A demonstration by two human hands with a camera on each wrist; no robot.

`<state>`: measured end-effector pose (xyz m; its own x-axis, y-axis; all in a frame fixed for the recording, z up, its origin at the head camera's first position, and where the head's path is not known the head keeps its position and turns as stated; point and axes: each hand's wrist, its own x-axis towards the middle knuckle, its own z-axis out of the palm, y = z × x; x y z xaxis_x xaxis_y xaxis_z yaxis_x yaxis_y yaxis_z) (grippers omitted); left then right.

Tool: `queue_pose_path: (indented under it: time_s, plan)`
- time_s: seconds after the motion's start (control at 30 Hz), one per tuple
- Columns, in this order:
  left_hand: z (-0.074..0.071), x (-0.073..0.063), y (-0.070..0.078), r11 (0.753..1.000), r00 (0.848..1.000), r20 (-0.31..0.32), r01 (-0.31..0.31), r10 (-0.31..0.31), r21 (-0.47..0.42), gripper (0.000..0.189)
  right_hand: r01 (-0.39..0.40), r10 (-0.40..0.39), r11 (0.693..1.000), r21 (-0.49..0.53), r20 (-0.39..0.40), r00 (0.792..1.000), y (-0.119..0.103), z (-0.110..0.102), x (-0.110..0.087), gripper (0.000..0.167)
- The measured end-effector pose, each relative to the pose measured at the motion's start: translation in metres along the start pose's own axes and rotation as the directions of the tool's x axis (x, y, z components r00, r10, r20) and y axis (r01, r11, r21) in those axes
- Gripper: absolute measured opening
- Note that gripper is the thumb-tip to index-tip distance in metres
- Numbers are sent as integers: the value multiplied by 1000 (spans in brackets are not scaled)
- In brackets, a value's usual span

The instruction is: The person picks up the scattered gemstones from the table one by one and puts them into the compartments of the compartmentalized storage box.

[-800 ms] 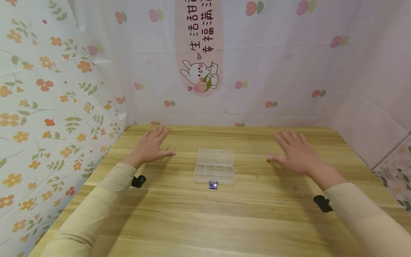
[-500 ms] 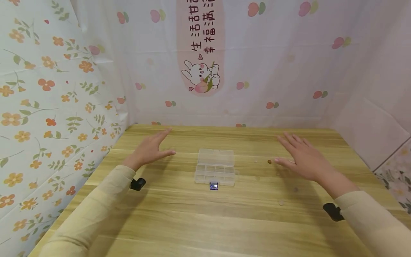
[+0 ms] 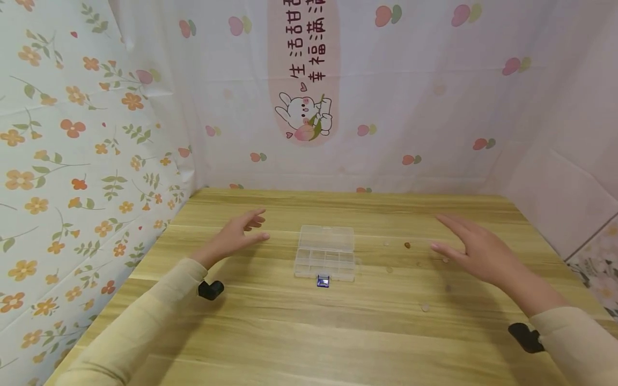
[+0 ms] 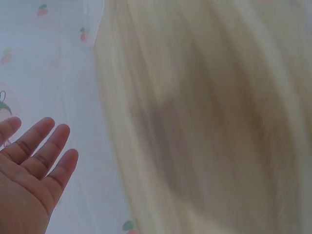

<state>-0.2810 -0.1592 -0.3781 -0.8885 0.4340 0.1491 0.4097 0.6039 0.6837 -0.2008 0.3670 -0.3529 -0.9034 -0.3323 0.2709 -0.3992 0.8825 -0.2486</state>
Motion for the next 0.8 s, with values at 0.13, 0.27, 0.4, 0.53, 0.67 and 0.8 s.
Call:
queue_pose_path:
  time_s: [0.13,0.27,0.4,0.53,0.67,0.8]
  plan:
    - [11,-2,3,993,1000,31,9,-6,-114,71,-24,24,1000,16,-5,1000,2,2,-6,70]
    - [23,-4,6,985,996,87,22,-7,-173,71,-36,36,997,71,1,999,6,7,-13,65]
    - [34,-4,9,975,990,137,48,-18,-215,74,-68,65,988,137,27,998,12,10,-21,62]
    - [45,-4,11,965,985,169,78,-35,-252,79,-93,88,984,153,37,995,17,14,-30,59]
    - [54,-3,10,950,980,188,116,-63,-289,84,-98,96,978,182,20,995,22,19,-37,54]
    - [63,-1,11,930,979,193,134,-70,-343,88,-122,119,968,221,24,993,26,24,-43,52]
